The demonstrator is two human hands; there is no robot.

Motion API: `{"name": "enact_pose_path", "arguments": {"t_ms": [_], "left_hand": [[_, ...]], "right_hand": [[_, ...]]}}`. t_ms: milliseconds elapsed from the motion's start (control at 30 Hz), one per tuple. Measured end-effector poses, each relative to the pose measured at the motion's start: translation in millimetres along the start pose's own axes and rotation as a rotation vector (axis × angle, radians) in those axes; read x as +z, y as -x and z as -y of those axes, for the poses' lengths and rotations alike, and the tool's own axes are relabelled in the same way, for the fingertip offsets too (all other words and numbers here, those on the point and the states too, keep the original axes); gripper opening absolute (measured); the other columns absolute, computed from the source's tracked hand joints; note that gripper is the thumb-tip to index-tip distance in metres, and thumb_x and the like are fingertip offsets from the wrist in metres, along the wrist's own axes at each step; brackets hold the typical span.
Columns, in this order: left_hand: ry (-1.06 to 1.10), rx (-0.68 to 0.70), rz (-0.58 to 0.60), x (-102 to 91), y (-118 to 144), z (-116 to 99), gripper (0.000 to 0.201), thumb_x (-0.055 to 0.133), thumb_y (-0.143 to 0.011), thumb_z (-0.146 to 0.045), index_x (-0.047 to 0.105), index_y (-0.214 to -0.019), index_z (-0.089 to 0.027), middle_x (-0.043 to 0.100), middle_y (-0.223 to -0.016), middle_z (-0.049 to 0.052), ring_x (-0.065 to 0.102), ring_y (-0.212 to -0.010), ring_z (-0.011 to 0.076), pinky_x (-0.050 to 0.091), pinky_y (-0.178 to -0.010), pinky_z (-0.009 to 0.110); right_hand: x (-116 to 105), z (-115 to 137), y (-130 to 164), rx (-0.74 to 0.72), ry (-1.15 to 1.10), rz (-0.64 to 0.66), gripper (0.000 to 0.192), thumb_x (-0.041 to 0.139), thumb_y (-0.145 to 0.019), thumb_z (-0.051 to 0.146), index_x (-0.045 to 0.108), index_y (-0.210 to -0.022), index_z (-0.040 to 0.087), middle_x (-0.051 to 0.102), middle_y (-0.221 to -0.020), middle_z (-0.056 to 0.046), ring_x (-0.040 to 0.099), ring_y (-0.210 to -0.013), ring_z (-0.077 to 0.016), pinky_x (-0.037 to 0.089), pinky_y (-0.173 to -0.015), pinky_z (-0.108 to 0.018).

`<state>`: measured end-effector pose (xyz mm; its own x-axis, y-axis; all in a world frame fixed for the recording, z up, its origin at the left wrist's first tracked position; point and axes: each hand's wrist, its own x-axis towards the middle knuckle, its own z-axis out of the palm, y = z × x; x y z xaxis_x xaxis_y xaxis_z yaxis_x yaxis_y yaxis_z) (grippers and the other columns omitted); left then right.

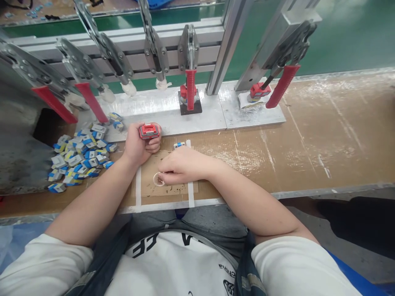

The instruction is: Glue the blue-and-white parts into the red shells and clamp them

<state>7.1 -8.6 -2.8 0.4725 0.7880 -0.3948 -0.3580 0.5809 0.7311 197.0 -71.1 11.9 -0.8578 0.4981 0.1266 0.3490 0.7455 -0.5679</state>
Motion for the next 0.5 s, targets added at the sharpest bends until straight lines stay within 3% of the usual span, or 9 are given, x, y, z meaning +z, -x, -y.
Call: {"name": "enact_pose_path", "arguments": {"t_ms": [233,300,433,500], "left_hand": [[-0.131,0.022,-0.022,5.9,4.0,-0.5,0.037,0.043,-0.096,-0.051,0.055,-0.080,-0.019,0.033,-0.051,-0.007,0.018,-0.036,0.0062,0.013,-0.037,0.016],[-0.183,0.032,-0.015,6.8,4.5,1.1,0.031,0.046,-0.092,-0.047,0.055,-0.080,-0.019,0.033,-0.051,-0.007,0.017,-0.036,0.0065,0.013,-0.038,0.016],[-0.307,0.058,0.003,4.8,3.4,6.3,0.026,0.047,-0.089,-0.044,0.057,-0.084,-0.020,0.035,-0.051,-0.006,0.018,-0.037,0.0070,0.012,-0.039,0.016],[-0.360,0.073,0.006,3.2,2.7,8.6,0.027,0.048,-0.088,-0.045,0.056,-0.086,-0.020,0.035,-0.052,-0.007,0.019,-0.038,0.0072,0.012,-0.039,0.016]], "right_hand": [[-2.1,-4.3,2.4,-0.098,-0.230,-0.180,0.045,0.053,-0.100,0.025,0.030,-0.061,0.021,0.034,-0.057,0.005,0.030,-0.054,-0.0094,0.026,-0.058,-0.028],[-3.9,-8.6,3.4,-0.086,-0.284,-0.363,0.046,0.054,-0.099,0.023,0.028,-0.061,0.022,0.028,-0.057,0.006,0.026,-0.053,-0.0089,0.024,-0.056,-0.028],[-8.8,-16.4,4.0,0.128,-0.317,-0.833,0.044,0.051,-0.102,0.027,0.030,-0.063,0.023,0.030,-0.059,0.006,0.030,-0.054,-0.0095,0.026,-0.055,-0.027],[-10.1,-18.5,3.0,0.203,-0.295,-0.928,0.044,0.051,-0.102,0.029,0.031,-0.064,0.023,0.031,-0.060,0.005,0.031,-0.056,-0.0099,0.027,-0.057,-0.028]]}}
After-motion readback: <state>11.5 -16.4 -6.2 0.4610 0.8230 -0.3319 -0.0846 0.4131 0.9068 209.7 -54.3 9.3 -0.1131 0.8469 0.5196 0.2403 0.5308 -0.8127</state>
